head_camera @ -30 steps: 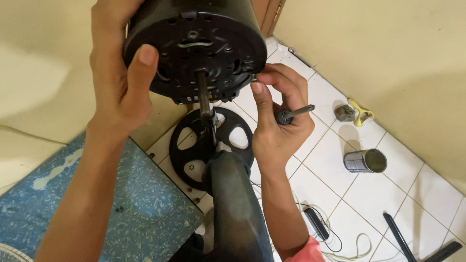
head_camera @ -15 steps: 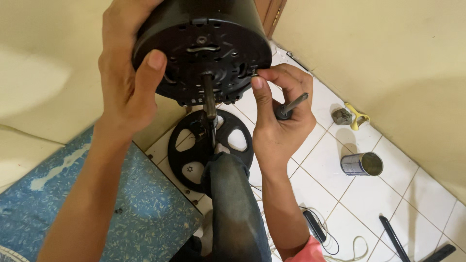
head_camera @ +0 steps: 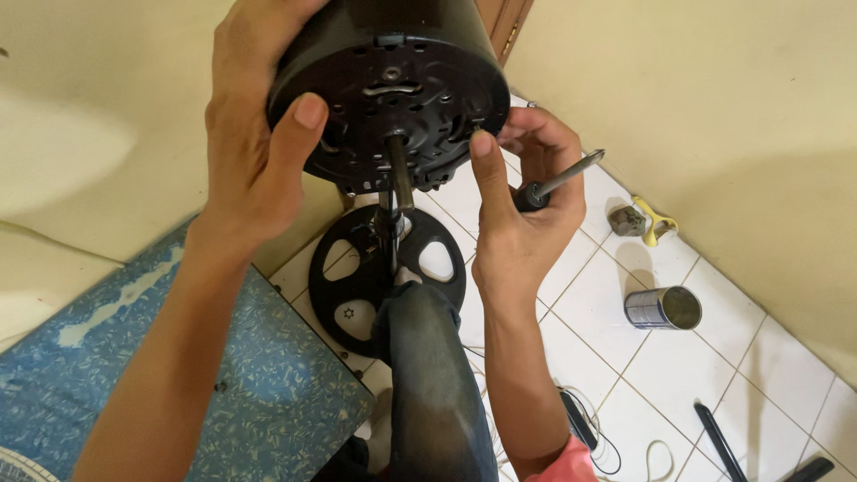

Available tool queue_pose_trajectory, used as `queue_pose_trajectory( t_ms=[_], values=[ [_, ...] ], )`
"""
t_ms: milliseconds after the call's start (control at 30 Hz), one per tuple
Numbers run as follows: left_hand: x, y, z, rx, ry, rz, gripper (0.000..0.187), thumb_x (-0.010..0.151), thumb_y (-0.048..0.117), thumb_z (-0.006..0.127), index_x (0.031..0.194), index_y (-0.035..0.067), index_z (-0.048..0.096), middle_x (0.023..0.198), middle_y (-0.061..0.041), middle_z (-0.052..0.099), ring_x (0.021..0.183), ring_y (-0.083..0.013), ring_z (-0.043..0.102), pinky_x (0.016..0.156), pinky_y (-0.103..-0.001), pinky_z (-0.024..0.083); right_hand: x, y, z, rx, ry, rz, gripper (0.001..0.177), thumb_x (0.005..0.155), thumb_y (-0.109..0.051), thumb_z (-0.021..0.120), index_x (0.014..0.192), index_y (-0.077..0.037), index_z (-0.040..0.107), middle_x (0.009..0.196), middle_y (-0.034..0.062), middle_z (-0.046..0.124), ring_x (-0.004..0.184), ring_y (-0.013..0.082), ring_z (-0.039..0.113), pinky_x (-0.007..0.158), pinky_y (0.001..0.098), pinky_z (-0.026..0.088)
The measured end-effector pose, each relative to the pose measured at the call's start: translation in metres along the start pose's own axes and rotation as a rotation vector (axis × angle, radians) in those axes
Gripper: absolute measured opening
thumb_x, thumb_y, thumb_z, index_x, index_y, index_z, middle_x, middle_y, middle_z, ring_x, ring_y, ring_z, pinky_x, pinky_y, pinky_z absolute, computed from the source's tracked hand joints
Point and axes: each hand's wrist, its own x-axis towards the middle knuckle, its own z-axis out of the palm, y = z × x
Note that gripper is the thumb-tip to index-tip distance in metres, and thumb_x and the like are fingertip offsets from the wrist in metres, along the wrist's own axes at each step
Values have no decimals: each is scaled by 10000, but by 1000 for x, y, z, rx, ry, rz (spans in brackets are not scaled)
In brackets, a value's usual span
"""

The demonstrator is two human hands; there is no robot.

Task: The person reassembles an electric fan by hand, using a screwdriver to tighten screws on the motor housing and then attaching the front wire cage to the fan assembly.

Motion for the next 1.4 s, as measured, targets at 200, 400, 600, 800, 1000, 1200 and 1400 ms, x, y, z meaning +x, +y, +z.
queue_pose_trajectory(
  t_ms=[200,400,600,800,1000,1200,1400],
  values=[
    [-1,-2,1,-17,1,8,472,1177,429,457,1496,84,502,1546,-133,503,1488,-286,454,1230,-370,345,-8,-7,8,-412,114,-201,199,1017,41,801,1145,-57,683,1088,50,649,896,83,589,618,196,409],
    [-5,-4,0,-42,-12,12,482,1196,437,459,1536,95,473,1588,-125,469,1480,-266,419,1247,-357,320,-6,-4,6,-514,94,-295,178,1031,49,800,1135,-71,720,1072,37,614,767,54,523,549,214,351],
    [-7,-5,1,-32,-21,-5,489,1195,421,458,1548,82,449,1612,-129,444,1532,-277,407,1261,-364,298,-6,-3,3,-494,24,-262,132,1072,56,755,1121,-30,667,1117,49,601,866,83,582,612,210,399],
    [-10,-4,-2,-48,-36,-26,565,1181,478,382,1582,81,411,1654,-129,403,1541,-283,382,1285,-370,285,-15,-8,-4,-379,-45,-141,140,1048,70,741,1125,-21,668,1082,52,621,873,92,564,648,217,445],
    [-18,0,-6,-67,-71,-39,553,1212,475,345,1627,111,380,1708,-99,368,1578,-269,322,1321,-357,255,-43,-13,1,-280,-120,94,82,996,33,715,1059,-13,690,1098,41,632,961,103,622,729,230,571],
    [-20,5,-15,-24,-122,-48,510,1204,374,476,1626,111,363,1708,-113,349,1584,-286,296,1319,-382,242,-45,0,5,-209,-123,148,89,998,40,719,1077,9,689,1077,39,627,971,114,606,709,233,544],
    [-16,6,-16,78,-108,0,461,1222,355,498,1606,116,409,1676,-108,402,1551,-296,370,1294,-377,321,-43,5,9,-169,-93,185,101,984,4,735,1078,-3,698,1077,33,641,976,102,652,731,230,598]
  ],
)
